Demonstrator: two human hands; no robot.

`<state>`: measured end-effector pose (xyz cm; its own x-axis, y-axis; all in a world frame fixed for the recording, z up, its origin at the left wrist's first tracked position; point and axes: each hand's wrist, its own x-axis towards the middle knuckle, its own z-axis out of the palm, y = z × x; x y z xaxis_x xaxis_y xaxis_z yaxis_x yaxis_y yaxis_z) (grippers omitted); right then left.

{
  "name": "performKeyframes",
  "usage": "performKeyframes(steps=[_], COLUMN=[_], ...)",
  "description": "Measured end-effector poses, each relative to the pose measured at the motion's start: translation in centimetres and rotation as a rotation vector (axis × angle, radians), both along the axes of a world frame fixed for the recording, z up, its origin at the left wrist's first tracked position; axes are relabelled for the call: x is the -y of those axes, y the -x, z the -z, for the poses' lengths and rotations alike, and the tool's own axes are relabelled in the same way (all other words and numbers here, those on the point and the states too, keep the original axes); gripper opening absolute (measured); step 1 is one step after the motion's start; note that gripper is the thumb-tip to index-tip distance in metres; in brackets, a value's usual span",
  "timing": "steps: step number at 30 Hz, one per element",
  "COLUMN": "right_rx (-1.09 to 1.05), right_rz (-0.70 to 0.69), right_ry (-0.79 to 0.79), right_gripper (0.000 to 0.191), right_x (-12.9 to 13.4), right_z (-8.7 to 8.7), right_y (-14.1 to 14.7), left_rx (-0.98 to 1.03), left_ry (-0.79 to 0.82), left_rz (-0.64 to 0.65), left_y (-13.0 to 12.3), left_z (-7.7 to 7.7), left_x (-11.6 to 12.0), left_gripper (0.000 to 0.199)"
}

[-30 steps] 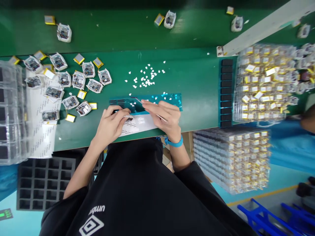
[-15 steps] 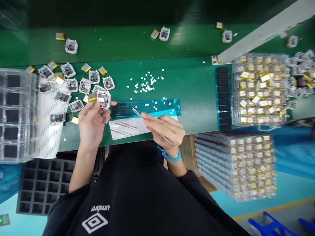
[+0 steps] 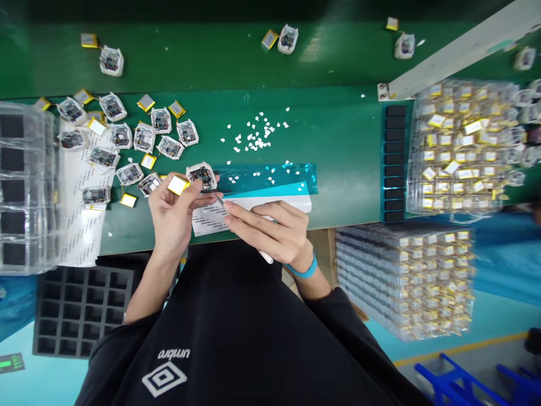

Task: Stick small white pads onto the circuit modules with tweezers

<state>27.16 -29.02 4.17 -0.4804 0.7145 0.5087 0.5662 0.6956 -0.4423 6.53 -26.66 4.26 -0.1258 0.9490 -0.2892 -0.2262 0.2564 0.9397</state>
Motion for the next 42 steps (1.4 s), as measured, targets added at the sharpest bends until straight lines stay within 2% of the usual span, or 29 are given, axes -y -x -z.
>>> performKeyframes(steps=[3,8,10,18,24,37,42], right_rx=[0.0,0.027,0.068,0.071,0.1,0.106,0.044], right_rz=[-0.043,-0.045,-0.023,-0.006,0.012,0.011,0.019], right_ry=[-0.001,-0.333,-0.401,-0.393,-0.393,-0.376,-0.278], right_gripper=[0.022,0.018,0.015,0.011,0.012,0.009,0.013], right_x=[-0.2,-0.3,-0.2,-0.1,0.3,0.8,1.2], right_z=[-0.1,-0.6,-0.7,-0.9,-1.4,-1.9,-1.8], right_y=[-0.2,-0.3,-0.2,0.0,-0.2,-0.1,0.2], left_rx=[0.001,0.036,0.036,0.08,0.052,0.015,-0.038], left_ry=[-0.007,0.002,0.012,0.005,-0.008,-0.034,-0.056], left_rz=[0.026,0.007,0.005,-0.001,-0.002,-0.021,-0.032], left_y=[0.1,0.0,-0.1,-0.4,-0.6,-1.0,-1.0], left_z=[0.2,0.3,0.3,0.0,-0.1,-1.0,-0.9], left_x=[0.1,0.4,0.4,0.5,0.8,1.2,1.5], left_gripper=[0.036,0.035,0.035,0.034,0.04,0.037,0.034])
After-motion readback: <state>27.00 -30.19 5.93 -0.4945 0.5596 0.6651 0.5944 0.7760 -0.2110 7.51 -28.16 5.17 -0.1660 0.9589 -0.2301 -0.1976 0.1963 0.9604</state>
